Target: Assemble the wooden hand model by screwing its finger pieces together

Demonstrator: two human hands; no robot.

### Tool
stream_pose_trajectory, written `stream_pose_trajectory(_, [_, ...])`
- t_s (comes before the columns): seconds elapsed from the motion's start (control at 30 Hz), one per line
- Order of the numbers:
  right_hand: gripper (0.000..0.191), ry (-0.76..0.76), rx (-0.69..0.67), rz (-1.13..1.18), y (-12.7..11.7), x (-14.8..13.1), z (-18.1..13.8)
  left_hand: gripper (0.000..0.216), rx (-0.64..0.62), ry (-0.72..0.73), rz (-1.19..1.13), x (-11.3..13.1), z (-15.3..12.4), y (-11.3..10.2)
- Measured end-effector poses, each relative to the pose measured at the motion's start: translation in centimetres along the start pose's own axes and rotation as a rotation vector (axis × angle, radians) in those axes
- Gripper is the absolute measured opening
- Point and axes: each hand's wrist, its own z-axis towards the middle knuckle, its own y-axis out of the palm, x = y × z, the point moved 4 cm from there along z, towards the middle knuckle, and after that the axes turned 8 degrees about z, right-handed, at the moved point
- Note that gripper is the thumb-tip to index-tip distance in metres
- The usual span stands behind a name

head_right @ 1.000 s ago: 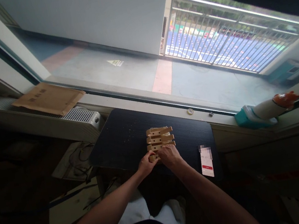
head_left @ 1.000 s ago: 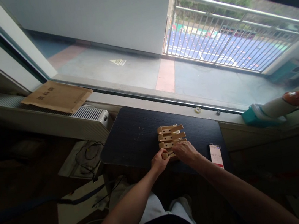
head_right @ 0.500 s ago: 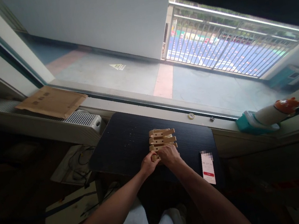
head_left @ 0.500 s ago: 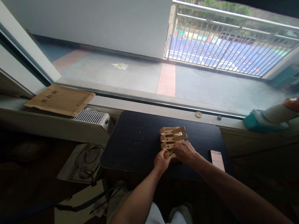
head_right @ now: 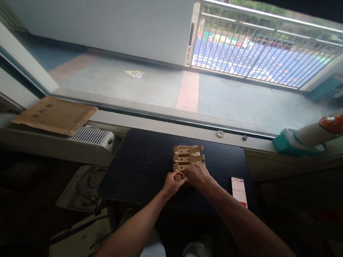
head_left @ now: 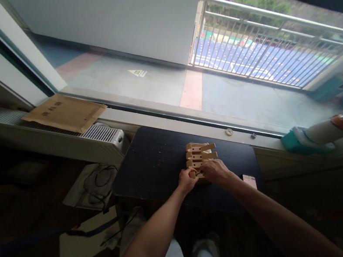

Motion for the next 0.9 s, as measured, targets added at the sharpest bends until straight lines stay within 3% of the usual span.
stream_pose_trajectory(0.4, [0.026,0.068,-0.008,0.018,0.7,-0.3,0.0,0.014,0.027,0.033,0.019,-0.4,0.1,0.1])
stream_pose_trajectory(0.6, [0.032,0.23,-0.013,0.085,0.9,-0.4,-0.4,0.011,0.01,0.059,0.045,-0.4,0.2,-0.2])
stream_pose_trajectory(0.73, [0.025,0.109,0.004,0.037,0.3,-0.8,-1.1,0.013,-0.015,0.065,0.057,-0.1,0.0,-0.5])
stream_pose_trajectory(0.9, [0.032,-0.03,0.015,-0.03,0.9,-1.3,-1.4,0.014,-0.023,0.05,0.07,-0.1,-0.1,-0.6])
